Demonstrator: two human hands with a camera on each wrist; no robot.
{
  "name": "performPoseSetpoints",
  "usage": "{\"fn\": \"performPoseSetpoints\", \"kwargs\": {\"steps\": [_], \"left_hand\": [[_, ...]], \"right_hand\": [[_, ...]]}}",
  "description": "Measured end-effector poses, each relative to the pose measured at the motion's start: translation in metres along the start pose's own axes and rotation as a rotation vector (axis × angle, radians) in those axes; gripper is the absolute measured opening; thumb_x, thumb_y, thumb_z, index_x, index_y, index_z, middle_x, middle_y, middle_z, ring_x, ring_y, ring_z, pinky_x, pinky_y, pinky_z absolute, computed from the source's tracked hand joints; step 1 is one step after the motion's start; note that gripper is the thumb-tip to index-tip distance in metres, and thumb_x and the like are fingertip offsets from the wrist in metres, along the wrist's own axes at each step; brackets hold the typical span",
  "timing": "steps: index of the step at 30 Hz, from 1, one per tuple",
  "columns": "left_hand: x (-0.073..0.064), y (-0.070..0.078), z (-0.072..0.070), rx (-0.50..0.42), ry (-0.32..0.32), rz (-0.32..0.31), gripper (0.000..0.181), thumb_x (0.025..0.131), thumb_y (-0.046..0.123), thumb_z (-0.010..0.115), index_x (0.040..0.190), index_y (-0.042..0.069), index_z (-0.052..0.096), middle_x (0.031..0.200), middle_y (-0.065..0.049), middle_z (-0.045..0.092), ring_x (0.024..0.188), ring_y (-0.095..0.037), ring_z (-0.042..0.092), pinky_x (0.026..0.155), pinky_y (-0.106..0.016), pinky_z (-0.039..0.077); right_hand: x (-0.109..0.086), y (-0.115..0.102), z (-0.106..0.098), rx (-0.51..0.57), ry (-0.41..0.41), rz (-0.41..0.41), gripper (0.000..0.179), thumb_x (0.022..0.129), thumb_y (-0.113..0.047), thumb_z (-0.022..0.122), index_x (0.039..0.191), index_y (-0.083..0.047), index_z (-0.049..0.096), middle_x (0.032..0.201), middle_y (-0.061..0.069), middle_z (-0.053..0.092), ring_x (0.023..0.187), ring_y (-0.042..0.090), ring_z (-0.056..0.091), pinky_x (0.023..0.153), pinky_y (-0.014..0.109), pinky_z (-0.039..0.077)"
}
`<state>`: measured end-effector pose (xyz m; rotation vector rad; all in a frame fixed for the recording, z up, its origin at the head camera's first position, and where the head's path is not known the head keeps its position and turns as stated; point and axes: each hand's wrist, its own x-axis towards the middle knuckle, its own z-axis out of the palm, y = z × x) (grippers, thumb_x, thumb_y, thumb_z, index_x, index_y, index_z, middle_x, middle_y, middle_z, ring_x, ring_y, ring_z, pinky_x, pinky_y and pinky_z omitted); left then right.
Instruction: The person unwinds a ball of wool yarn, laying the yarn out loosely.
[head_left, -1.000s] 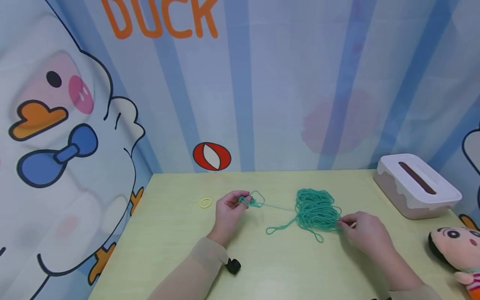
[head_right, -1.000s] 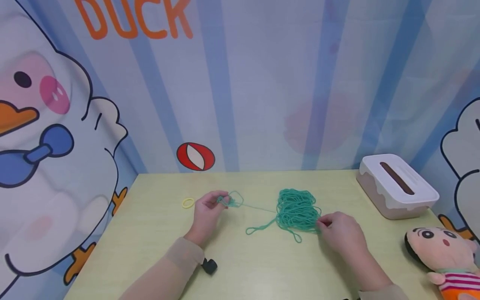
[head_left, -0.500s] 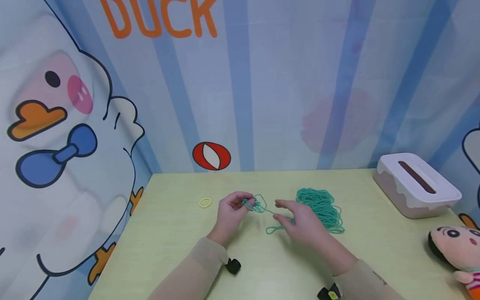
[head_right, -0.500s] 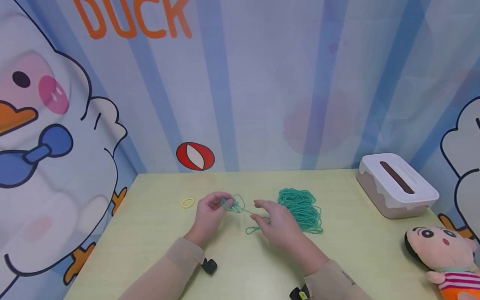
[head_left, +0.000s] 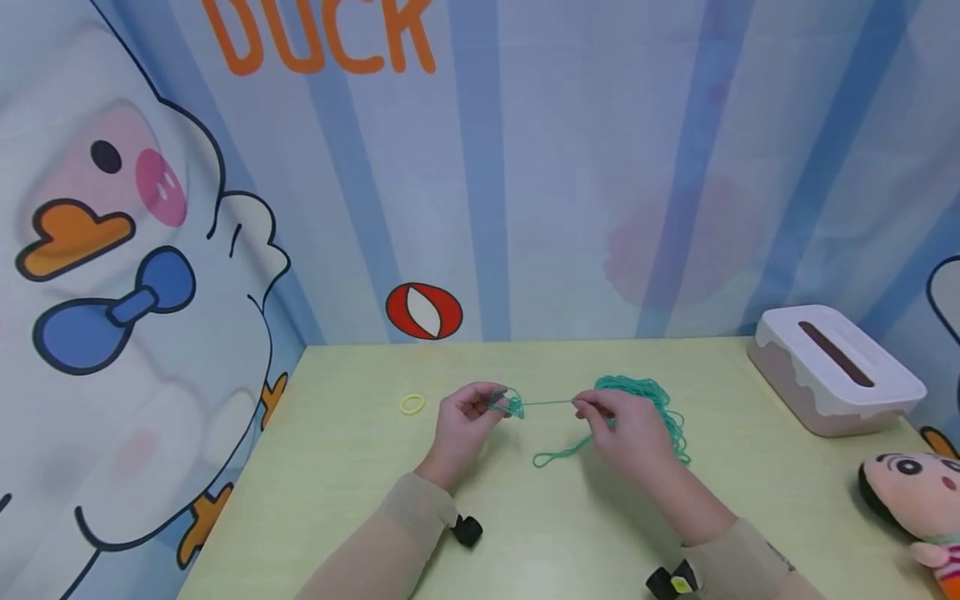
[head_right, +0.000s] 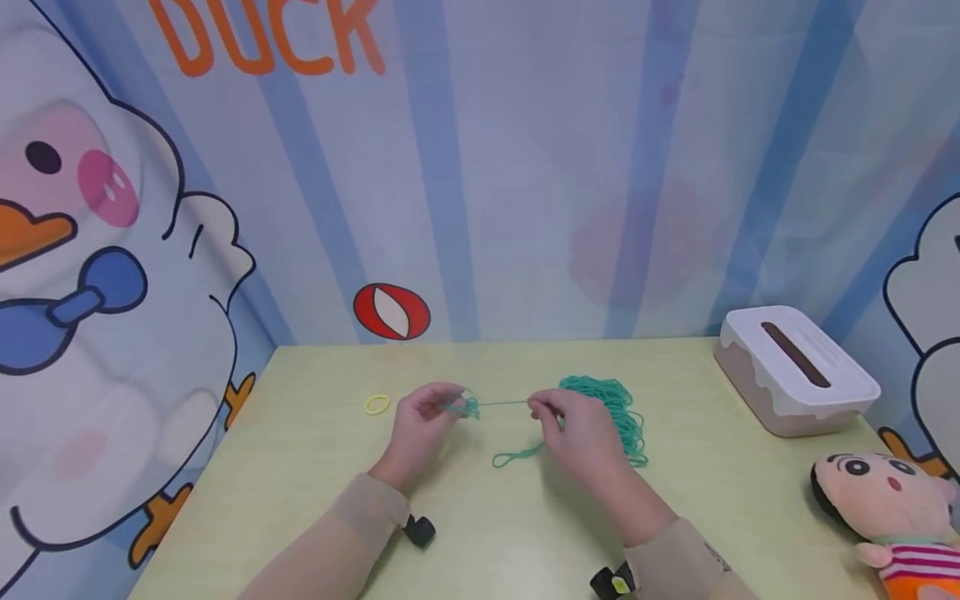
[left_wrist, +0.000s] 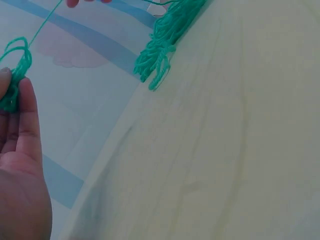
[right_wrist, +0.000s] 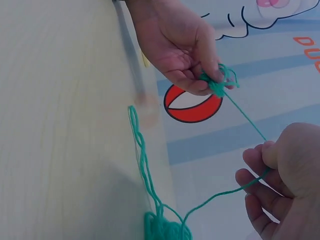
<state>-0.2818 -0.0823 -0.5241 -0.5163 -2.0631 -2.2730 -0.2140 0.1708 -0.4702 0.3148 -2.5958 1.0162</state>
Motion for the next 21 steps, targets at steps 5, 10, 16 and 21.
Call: {"fn": "performPoseSetpoints", "kwargs": {"steps": [5,10,16,21], "left_hand": [[-0.002,0.001,-0.002,0.012,-0.037,-0.036,0.031,0.100,-0.009,0.070,0.132,-0.008,0.070,0.129,-0.027,0.073,0.101,-0.009,0.074,0.094,-0.021,0.063],[-0.002,0.001,-0.003,0.011,-0.079,-0.039,0.032,0.102,-0.006,0.070,0.133,-0.001,0.073,0.139,-0.036,0.067,0.111,-0.011,0.073,0.100,-0.019,0.061],[-0.002,0.000,-0.003,0.035,-0.078,-0.063,0.032,0.104,-0.004,0.068,0.135,0.005,0.075,0.134,-0.030,0.073,0.108,-0.012,0.074,0.098,-0.021,0.062],[-0.001,-0.001,-0.003,0.058,-0.053,-0.040,0.031,0.102,-0.007,0.067,0.133,-0.003,0.073,0.129,-0.036,0.071,0.103,-0.010,0.073,0.094,-0.019,0.062]], "right_hand": [[-0.006,0.008,-0.019,-0.029,0.112,-0.049,0.015,0.103,-0.010,0.076,0.116,-0.006,0.083,0.097,0.007,0.086,0.089,0.030,0.081,0.056,0.025,0.051],[-0.013,0.014,-0.030,-0.060,0.187,-0.072,0.013,0.102,-0.010,0.078,0.113,-0.006,0.084,0.097,0.008,0.085,0.083,0.027,0.079,0.055,0.024,0.049],[-0.019,0.023,-0.047,-0.063,0.285,-0.062,0.014,0.101,-0.006,0.077,0.113,-0.007,0.084,0.098,0.008,0.085,0.082,0.024,0.075,0.059,0.018,0.050],[-0.025,0.035,-0.063,-0.077,0.288,-0.013,0.016,0.104,-0.008,0.075,0.117,-0.009,0.084,0.098,0.007,0.086,0.084,0.013,0.072,0.057,0.016,0.049]]}}
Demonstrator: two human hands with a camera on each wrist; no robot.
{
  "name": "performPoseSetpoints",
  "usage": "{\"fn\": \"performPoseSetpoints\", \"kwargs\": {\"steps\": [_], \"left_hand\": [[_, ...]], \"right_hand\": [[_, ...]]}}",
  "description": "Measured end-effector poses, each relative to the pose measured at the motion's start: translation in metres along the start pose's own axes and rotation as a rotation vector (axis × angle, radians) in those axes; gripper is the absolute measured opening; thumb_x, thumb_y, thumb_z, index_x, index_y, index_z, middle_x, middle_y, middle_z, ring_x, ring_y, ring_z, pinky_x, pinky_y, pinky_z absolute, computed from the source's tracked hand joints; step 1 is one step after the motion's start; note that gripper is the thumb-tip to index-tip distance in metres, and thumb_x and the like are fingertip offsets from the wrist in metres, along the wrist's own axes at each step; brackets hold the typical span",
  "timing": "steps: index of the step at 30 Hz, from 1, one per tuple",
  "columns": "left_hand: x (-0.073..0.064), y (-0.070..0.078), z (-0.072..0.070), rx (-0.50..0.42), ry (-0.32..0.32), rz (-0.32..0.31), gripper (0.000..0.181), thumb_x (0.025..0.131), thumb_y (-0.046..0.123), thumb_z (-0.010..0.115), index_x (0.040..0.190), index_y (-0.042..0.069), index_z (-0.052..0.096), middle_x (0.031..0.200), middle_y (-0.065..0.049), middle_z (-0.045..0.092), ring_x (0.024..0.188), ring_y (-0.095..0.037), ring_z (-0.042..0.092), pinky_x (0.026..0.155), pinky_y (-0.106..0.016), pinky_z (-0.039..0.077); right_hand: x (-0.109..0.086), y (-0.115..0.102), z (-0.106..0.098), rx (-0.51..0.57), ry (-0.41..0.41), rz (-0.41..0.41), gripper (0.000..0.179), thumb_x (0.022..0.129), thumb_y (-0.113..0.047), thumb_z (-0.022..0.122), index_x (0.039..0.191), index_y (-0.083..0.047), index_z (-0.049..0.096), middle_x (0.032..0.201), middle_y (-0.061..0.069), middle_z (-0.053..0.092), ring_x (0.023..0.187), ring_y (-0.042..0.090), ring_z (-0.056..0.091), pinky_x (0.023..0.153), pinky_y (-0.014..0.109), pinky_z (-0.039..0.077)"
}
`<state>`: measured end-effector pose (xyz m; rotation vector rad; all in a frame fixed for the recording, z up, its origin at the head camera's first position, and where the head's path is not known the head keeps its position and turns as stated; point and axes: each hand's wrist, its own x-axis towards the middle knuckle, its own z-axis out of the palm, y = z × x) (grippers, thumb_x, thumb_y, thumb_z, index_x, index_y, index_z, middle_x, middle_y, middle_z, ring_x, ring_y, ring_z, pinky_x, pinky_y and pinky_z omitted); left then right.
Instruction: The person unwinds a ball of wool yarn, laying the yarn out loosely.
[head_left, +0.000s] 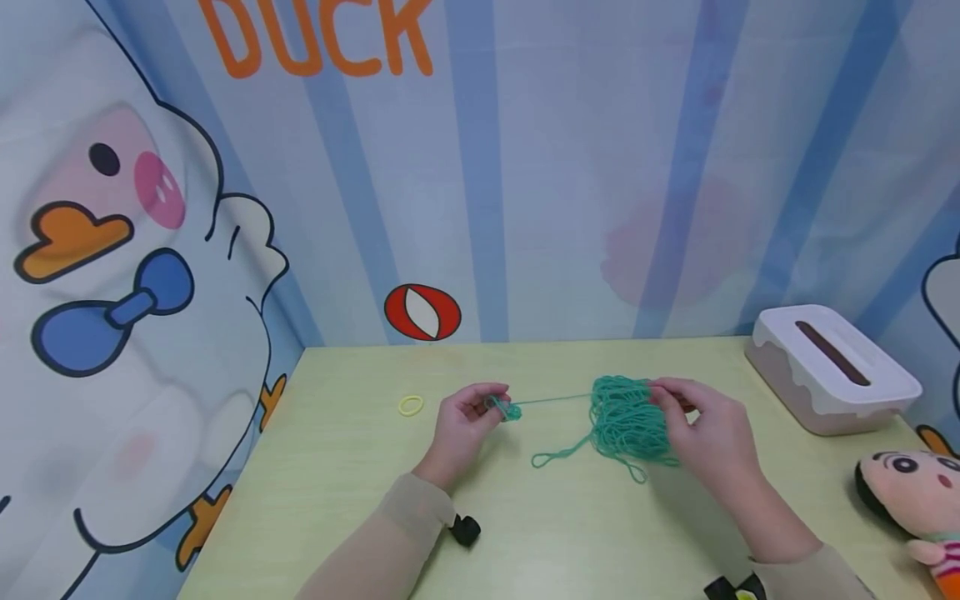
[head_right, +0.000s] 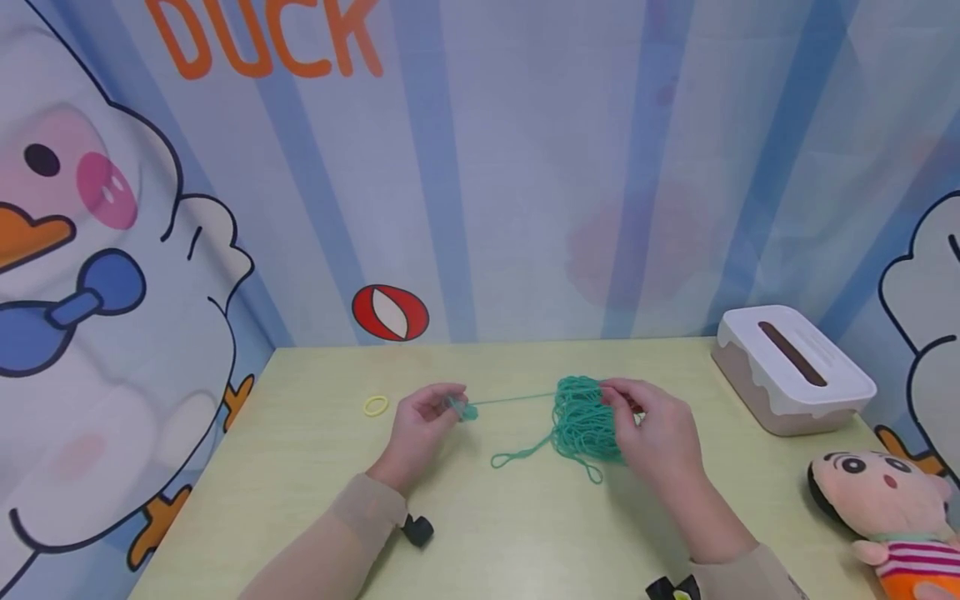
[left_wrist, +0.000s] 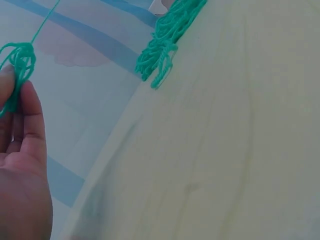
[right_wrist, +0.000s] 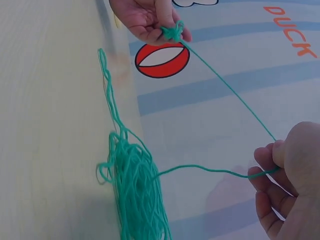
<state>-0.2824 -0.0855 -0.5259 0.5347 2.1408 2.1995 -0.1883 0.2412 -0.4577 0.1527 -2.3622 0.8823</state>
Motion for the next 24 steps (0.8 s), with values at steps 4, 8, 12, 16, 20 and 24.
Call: {"fn": "performPoseSetpoints", "kwargs": {"steps": [4,8,12,16,20,24], "left_hand": [[0.002,-0.002,0.000,-0.016,0.047,0.050,0.027,0.101,-0.007,0.071,0.127,-0.011,0.072,0.123,-0.035,0.074,0.095,-0.007,0.075,0.089,-0.020,0.063],[0.002,-0.002,0.000,-0.026,0.099,0.079,0.024,0.101,-0.004,0.073,0.124,-0.013,0.073,0.121,-0.035,0.076,0.090,-0.004,0.075,0.086,-0.019,0.063],[0.002,-0.001,0.000,-0.037,0.121,0.096,0.022,0.101,-0.004,0.073,0.122,-0.010,0.075,0.121,-0.037,0.074,0.087,-0.005,0.075,0.085,-0.021,0.064],[0.002,-0.001,0.000,-0.030,0.146,0.101,0.020,0.101,-0.004,0.074,0.120,-0.006,0.078,0.118,-0.031,0.078,0.087,-0.006,0.076,0.086,-0.023,0.065],[0.002,0.000,0.001,-0.023,0.130,0.095,0.018,0.101,-0.003,0.075,0.118,-0.006,0.079,0.115,-0.027,0.080,0.086,-0.006,0.076,0.085,-0.024,0.066],[0.001,0.000,0.001,-0.016,0.094,0.094,0.018,0.101,-0.001,0.075,0.118,-0.007,0.078,0.117,-0.033,0.078,0.085,-0.006,0.076,0.085,-0.024,0.066]], "right_hand": [[-0.002,0.012,-0.012,-0.022,-0.052,0.041,0.014,0.105,-0.011,0.074,0.116,-0.009,0.083,0.097,0.008,0.085,0.078,0.003,0.068,0.047,0.024,0.044],[-0.003,0.023,-0.022,-0.058,-0.158,0.105,0.018,0.109,-0.016,0.070,0.118,-0.007,0.083,0.097,0.009,0.085,0.080,0.008,0.070,0.053,0.025,0.048],[-0.005,0.036,-0.028,-0.113,-0.311,0.184,0.022,0.110,-0.019,0.068,0.119,-0.004,0.082,0.100,0.009,0.084,0.083,0.016,0.071,0.062,0.026,0.050],[-0.006,0.048,-0.029,-0.179,-0.436,0.241,0.023,0.108,-0.021,0.070,0.118,-0.004,0.083,0.099,0.009,0.084,0.083,0.016,0.068,0.065,0.030,0.049],[-0.006,0.054,-0.023,-0.226,-0.503,0.251,0.026,0.104,-0.024,0.075,0.119,-0.005,0.083,0.107,0.017,0.081,0.090,0.029,0.071,0.072,0.043,0.055],[-0.010,0.038,-0.004,-0.184,-0.413,0.152,0.026,0.100,-0.018,0.077,0.122,-0.004,0.081,0.125,0.027,0.075,0.112,0.049,0.070,0.093,0.065,0.057]]}}
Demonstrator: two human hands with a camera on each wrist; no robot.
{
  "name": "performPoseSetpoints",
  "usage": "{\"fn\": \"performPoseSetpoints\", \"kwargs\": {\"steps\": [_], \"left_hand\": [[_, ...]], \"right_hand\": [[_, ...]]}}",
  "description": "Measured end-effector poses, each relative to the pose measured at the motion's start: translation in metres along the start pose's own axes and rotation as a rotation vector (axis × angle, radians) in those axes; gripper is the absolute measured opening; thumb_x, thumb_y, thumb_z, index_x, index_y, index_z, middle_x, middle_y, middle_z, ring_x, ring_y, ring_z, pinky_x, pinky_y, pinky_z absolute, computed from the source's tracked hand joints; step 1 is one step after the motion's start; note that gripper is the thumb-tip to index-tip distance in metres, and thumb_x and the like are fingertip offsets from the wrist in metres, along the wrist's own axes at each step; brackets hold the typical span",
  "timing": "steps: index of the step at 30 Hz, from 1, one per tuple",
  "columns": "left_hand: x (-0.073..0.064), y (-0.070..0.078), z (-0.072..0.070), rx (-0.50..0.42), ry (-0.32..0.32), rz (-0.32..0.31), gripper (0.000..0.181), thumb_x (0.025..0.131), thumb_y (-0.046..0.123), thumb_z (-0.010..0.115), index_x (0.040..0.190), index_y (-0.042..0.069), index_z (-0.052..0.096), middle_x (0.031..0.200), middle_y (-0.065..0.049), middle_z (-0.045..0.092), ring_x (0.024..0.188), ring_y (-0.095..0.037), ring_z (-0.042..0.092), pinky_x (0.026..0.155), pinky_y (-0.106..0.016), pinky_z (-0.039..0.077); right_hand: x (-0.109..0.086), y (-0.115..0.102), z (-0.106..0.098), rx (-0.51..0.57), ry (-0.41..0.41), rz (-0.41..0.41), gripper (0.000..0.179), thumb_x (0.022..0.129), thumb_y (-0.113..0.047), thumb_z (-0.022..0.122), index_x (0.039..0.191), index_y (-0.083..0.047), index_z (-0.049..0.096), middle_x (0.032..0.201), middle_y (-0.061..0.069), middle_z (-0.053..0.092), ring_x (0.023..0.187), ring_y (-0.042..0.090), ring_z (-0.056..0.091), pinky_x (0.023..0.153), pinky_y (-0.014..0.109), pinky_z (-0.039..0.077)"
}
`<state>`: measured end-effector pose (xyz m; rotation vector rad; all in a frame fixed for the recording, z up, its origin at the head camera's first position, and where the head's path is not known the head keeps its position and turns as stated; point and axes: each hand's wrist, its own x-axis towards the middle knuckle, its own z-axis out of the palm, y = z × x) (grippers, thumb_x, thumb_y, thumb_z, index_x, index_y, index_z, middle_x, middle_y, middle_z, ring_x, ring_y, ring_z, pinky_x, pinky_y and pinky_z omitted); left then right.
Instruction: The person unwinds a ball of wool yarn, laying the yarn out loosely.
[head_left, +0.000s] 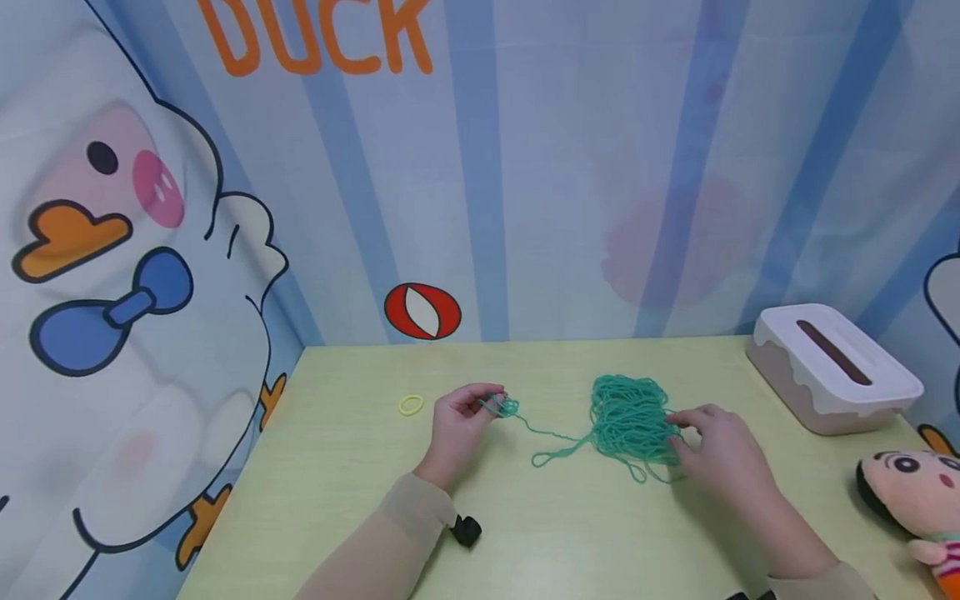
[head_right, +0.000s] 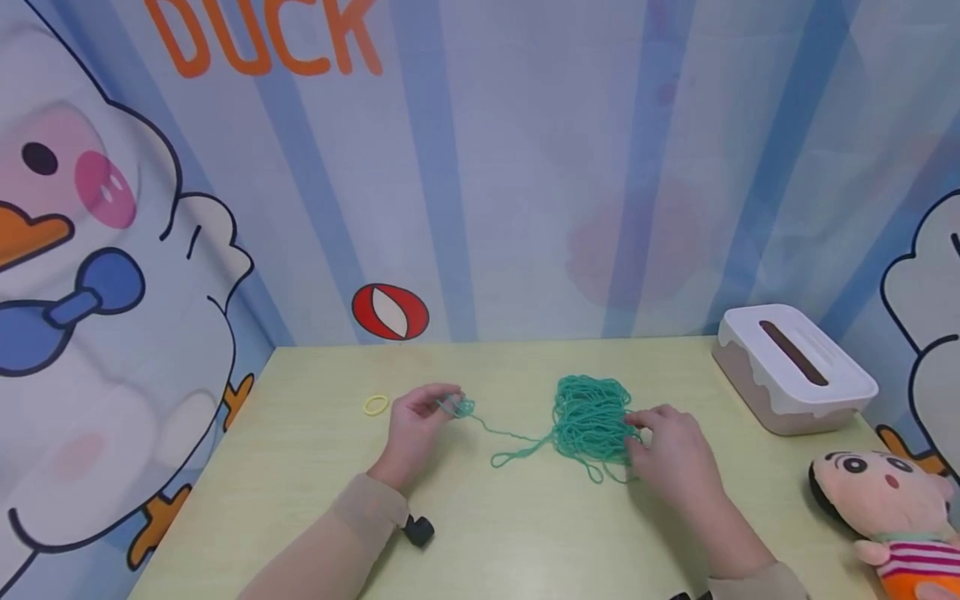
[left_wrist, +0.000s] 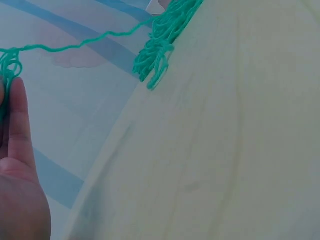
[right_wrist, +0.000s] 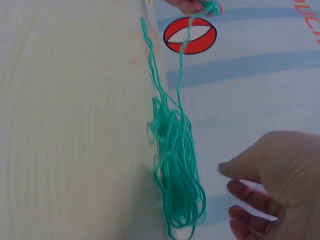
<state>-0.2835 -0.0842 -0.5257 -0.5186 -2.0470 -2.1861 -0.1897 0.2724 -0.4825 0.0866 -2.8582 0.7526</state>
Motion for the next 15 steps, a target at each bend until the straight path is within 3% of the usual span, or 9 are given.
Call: {"fn": "performPoseSetpoints", "kwargs": {"steps": [3,6,11,15], "left_hand": [[0.000,-0.001,0.000,0.003,-0.007,-0.003,0.019,0.101,0.000,0.075,0.119,-0.008,0.078,0.118,-0.034,0.077,0.085,-0.006,0.076,0.085,-0.023,0.066],[0.000,0.000,-0.001,0.003,-0.009,-0.001,0.019,0.101,0.000,0.075,0.118,-0.007,0.078,0.117,-0.033,0.077,0.085,-0.006,0.076,0.085,-0.024,0.066],[0.000,0.000,0.000,-0.010,-0.012,0.014,0.018,0.100,-0.001,0.076,0.116,-0.008,0.079,0.113,-0.029,0.079,0.084,-0.006,0.077,0.084,-0.025,0.067],[0.001,0.000,0.001,-0.001,-0.013,0.017,0.021,0.101,-0.002,0.076,0.118,-0.013,0.076,0.113,-0.029,0.080,0.085,-0.005,0.077,0.084,-0.026,0.067]], "right_hand": [[0.004,-0.025,0.017,0.071,0.089,-0.142,0.025,0.101,-0.014,0.076,0.123,-0.004,0.080,0.128,0.023,0.076,0.122,0.050,0.070,0.103,0.069,0.056],[0.012,-0.055,0.035,0.142,0.058,-0.238,0.031,0.105,-0.022,0.075,0.132,-0.006,0.077,0.133,0.014,0.079,0.131,0.043,0.071,0.109,0.063,0.057],[0.024,-0.102,0.066,0.244,-0.115,-0.209,0.049,0.109,-0.035,0.071,0.149,-0.008,0.067,0.143,0.008,0.076,0.140,0.036,0.068,0.114,0.058,0.056],[0.028,-0.124,0.084,0.290,-0.125,-0.174,0.038,0.108,-0.030,0.072,0.140,-0.009,0.074,0.126,0.004,0.083,0.120,0.029,0.078,0.101,0.050,0.064]]}}
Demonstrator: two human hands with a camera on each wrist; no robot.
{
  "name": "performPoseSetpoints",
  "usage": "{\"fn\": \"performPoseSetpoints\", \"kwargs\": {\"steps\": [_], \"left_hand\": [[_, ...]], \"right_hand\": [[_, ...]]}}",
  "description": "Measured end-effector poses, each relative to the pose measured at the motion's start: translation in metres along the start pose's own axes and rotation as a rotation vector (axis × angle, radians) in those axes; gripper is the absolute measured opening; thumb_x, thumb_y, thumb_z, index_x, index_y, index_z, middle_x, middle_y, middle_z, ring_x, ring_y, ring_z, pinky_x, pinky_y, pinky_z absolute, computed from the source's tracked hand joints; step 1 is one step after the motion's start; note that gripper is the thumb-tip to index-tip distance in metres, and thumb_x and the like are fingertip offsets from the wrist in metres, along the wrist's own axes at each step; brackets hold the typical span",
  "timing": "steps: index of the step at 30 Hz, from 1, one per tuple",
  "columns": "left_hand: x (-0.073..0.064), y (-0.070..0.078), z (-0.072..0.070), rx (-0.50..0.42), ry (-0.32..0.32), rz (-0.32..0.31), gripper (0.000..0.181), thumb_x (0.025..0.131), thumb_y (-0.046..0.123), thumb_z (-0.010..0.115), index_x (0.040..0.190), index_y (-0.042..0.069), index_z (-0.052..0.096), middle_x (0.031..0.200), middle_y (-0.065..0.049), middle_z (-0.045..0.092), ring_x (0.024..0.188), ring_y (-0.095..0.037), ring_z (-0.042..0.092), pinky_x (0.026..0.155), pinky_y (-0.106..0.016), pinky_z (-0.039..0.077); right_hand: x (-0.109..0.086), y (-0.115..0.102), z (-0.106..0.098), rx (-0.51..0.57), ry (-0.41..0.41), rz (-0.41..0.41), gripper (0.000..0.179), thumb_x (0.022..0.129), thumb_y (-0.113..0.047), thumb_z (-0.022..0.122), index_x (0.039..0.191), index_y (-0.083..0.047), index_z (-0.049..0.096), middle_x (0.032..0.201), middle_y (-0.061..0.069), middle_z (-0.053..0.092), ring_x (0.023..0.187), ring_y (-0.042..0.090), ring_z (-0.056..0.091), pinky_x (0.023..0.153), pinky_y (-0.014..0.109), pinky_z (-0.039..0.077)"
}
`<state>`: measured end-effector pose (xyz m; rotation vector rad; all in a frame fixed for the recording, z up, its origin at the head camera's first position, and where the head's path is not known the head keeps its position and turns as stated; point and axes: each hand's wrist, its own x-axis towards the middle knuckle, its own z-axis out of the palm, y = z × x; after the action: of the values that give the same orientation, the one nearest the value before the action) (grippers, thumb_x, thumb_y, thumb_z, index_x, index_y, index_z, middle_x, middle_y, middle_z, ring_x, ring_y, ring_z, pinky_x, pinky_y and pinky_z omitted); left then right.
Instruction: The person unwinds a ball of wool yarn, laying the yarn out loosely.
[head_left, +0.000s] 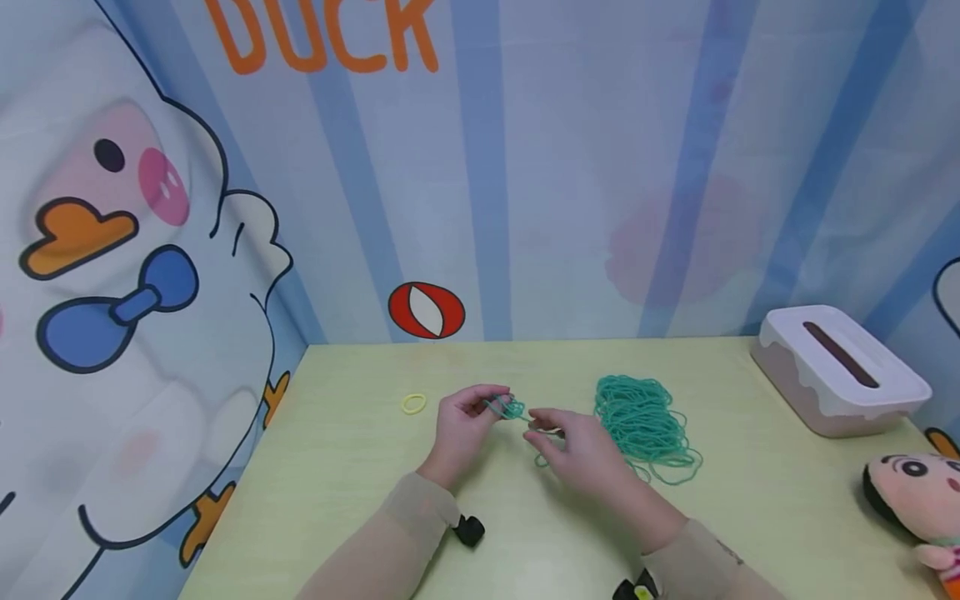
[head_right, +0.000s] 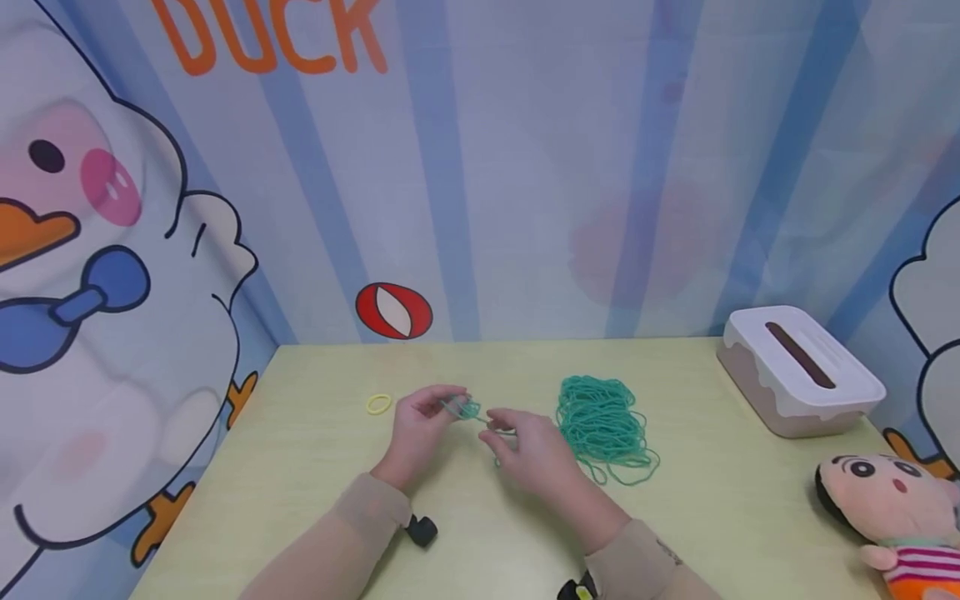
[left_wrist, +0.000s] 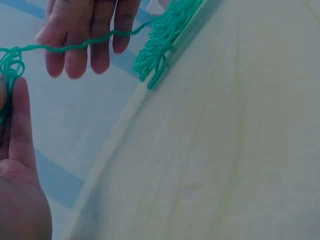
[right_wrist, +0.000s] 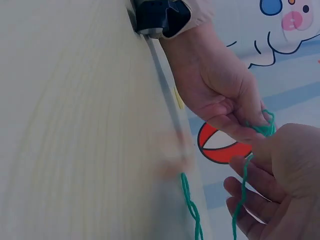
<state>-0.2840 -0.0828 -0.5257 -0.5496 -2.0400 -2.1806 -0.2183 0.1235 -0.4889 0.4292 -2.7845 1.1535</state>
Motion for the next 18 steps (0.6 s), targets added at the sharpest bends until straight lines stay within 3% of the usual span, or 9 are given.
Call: {"fn": "performPoseSetpoints", "kwargs": {"steps": [4,10,14,18], "left_hand": [[0.000,-0.001,0.000,0.013,0.012,-0.018,0.025,0.102,-0.001,0.074,0.122,-0.016,0.074,0.115,-0.031,0.079,0.085,-0.004,0.077,0.083,-0.025,0.066],[0.002,-0.004,0.001,0.012,0.040,-0.048,0.025,0.105,-0.005,0.065,0.127,-0.014,0.073,0.109,-0.021,0.082,0.082,-0.006,0.078,0.082,-0.027,0.067],[0.002,-0.005,-0.001,0.015,0.041,-0.051,0.025,0.106,-0.001,0.065,0.127,-0.013,0.073,0.101,-0.010,0.083,0.078,-0.007,0.077,0.079,-0.027,0.067],[0.001,-0.005,-0.003,0.007,-0.027,-0.082,0.026,0.105,0.003,0.071,0.126,-0.013,0.074,0.095,0.000,0.081,0.077,-0.008,0.075,0.077,-0.026,0.067]], "right_hand": [[0.002,-0.005,0.005,0.014,0.069,0.014,0.020,0.107,-0.021,0.074,0.122,-0.011,0.083,0.104,-0.002,0.085,0.097,0.019,0.081,0.081,0.035,0.065],[-0.007,-0.001,-0.014,-0.011,0.208,-0.030,0.015,0.106,-0.015,0.075,0.116,-0.009,0.083,0.097,0.000,0.084,0.091,0.020,0.080,0.064,0.024,0.053],[-0.015,0.006,-0.031,-0.046,0.288,-0.083,0.014,0.105,-0.013,0.075,0.115,-0.007,0.083,0.095,0.001,0.083,0.087,0.022,0.080,0.062,0.023,0.053],[-0.020,0.013,-0.049,-0.056,0.373,-0.120,0.013,0.104,-0.008,0.075,0.113,-0.006,0.083,0.095,0.004,0.084,0.084,0.023,0.080,0.065,0.026,0.059]]}}
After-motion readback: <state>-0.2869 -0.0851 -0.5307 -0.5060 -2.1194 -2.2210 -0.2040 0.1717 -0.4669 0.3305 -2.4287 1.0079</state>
